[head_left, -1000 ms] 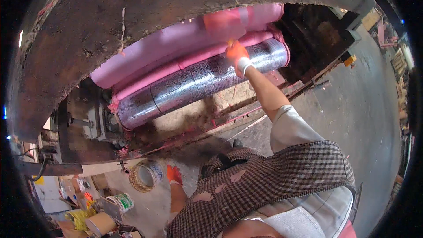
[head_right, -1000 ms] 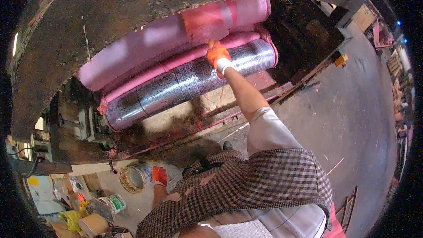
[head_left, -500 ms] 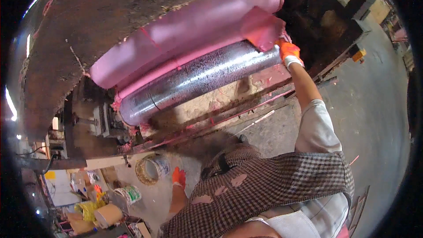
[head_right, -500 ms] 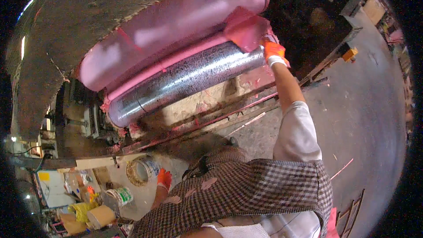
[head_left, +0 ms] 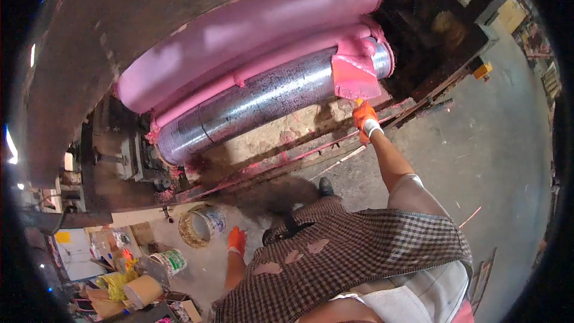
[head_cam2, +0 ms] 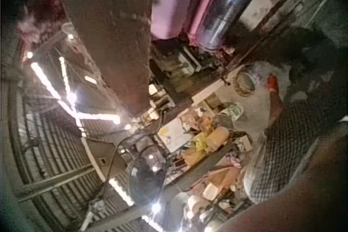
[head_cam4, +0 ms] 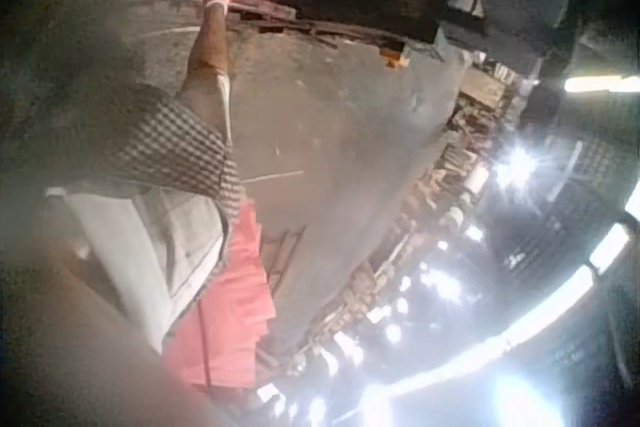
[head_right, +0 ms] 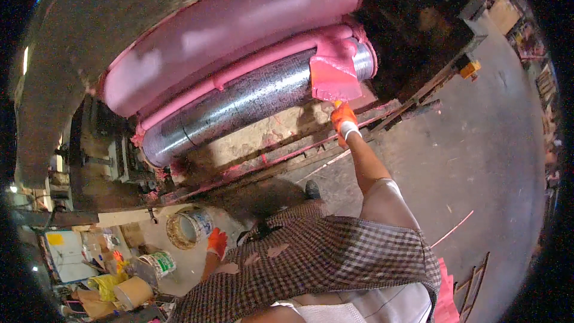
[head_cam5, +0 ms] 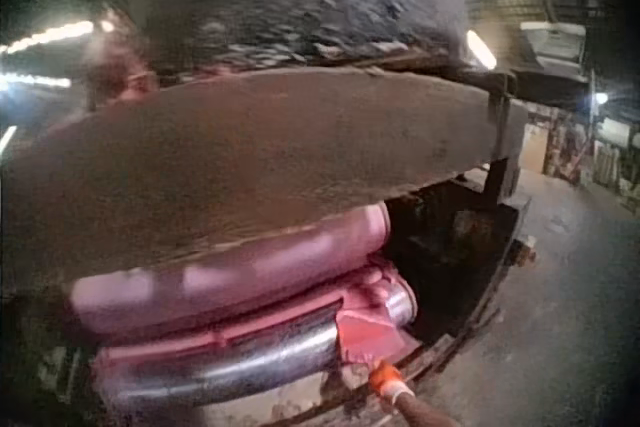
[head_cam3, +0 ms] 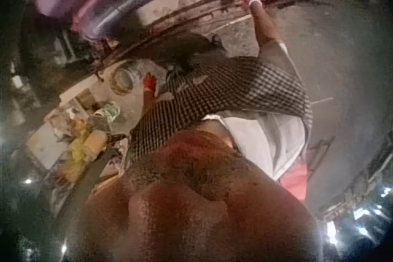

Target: Feeding veneer sheets into a rolling machine, cleaning the rollers with a scraper, and transporting a stack of veneer on a rack.

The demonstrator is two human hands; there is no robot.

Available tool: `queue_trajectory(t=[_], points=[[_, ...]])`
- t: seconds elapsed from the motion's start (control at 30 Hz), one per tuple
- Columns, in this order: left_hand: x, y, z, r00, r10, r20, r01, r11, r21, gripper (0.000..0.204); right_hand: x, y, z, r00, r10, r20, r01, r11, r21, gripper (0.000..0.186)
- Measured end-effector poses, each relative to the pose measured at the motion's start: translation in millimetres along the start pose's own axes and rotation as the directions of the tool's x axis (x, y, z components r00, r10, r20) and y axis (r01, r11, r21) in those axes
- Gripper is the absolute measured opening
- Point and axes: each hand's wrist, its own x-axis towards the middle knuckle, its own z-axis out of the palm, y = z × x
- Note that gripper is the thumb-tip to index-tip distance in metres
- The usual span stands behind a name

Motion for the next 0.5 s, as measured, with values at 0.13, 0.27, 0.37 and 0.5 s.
queue_trajectory(t=[0.13,0.27,0.37,0.5], points=[[72.2,-8.8,7.6,0.966,0.255,-0.027,-0.249,0.958,0.138,0.023,-6.8,26.3,4.9,0.995,-0.050,-0.088,0.084,0.893,0.442,0.028],[83.7,-104.9,-46.7,0.919,0.360,-0.161,-0.374,0.925,-0.070,0.034,4.9,-148.3,-34.0,0.803,-0.592,0.071,0.574,0.734,-0.363,0.023],[92.0,-123.7,-77.9,0.987,0.116,-0.109,-0.138,0.966,-0.220,0.042,-12.5,-265.5,0.6,0.731,-0.671,-0.126,0.586,0.712,-0.386,0.010],[42.4,-154.9,-93.3,0.959,-0.282,0.019,0.159,0.484,-0.861,0.055,-73.9,-374.7,-30.5,0.783,-0.579,0.228,0.565,0.509,-0.649,0.013]])
